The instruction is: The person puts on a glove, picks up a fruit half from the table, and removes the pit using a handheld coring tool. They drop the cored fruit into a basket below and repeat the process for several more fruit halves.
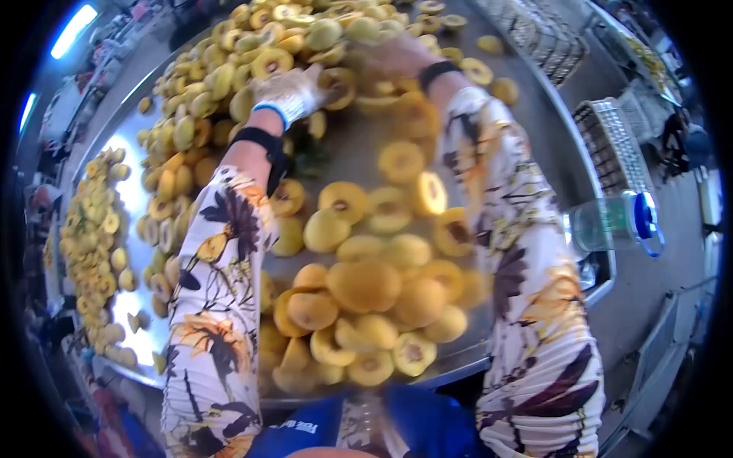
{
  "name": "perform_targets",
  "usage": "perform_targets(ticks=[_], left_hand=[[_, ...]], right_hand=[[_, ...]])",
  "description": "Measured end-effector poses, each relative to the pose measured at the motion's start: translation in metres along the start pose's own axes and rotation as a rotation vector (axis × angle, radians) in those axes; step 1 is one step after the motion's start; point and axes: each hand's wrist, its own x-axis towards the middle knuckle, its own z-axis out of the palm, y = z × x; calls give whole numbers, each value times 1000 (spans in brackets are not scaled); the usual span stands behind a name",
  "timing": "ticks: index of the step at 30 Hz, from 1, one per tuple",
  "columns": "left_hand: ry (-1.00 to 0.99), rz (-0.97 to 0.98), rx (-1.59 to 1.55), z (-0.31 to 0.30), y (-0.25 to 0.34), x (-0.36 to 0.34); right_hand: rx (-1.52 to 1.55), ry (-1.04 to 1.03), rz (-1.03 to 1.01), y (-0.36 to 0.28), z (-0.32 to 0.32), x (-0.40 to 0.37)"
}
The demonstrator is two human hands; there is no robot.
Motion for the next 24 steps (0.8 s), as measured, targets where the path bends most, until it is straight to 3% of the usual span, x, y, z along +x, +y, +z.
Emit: perform_targets(ticks=[3, 5, 8, 9, 11, 13, 15, 16, 17, 19, 21, 23, 24], left_hand=[[8, 74, -30, 19, 2, 15], [-8, 11, 64, 17, 13, -4], [-224, 75, 101, -1, 33, -28], [-240, 124, 9, 0, 38, -43], [-132, 163, -52, 46, 48, -58], [-200, 156, -194, 29, 68, -89], [-297, 289, -329, 31, 67, -97], [-356, 324, -314, 26, 70, -115], [-396, 364, -297, 16, 73, -130], [-292, 362, -160, -20, 83, -166], [-50, 407, -106, -27, 92, -183], [-164, 329, -135, -46, 116, -185], [-170, 418, -215, -43, 119, -181]], right_hand=[[0, -90, 166, -14, -1, -10], [-109, 83, 187, -7, 27, -16], [1, -71, 135, 3, 44, -34], [22, -35, 177, -5, 53, -51], [137, 81, 297, -18, 66, -81], [-15, 18, 219, -26, 54, -104], [20, -224, 259, -47, 16, -130], [182, -179, 325, -63, -6, -155], [198, -215, 227, -58, -2, -163], [191, -299, 249, -71, -16, -197], [95, -150, 350, -68, -14, -221], [115, 184, 345, -69, -24, -243], [93, 328, 297, -75, -38, -253]])
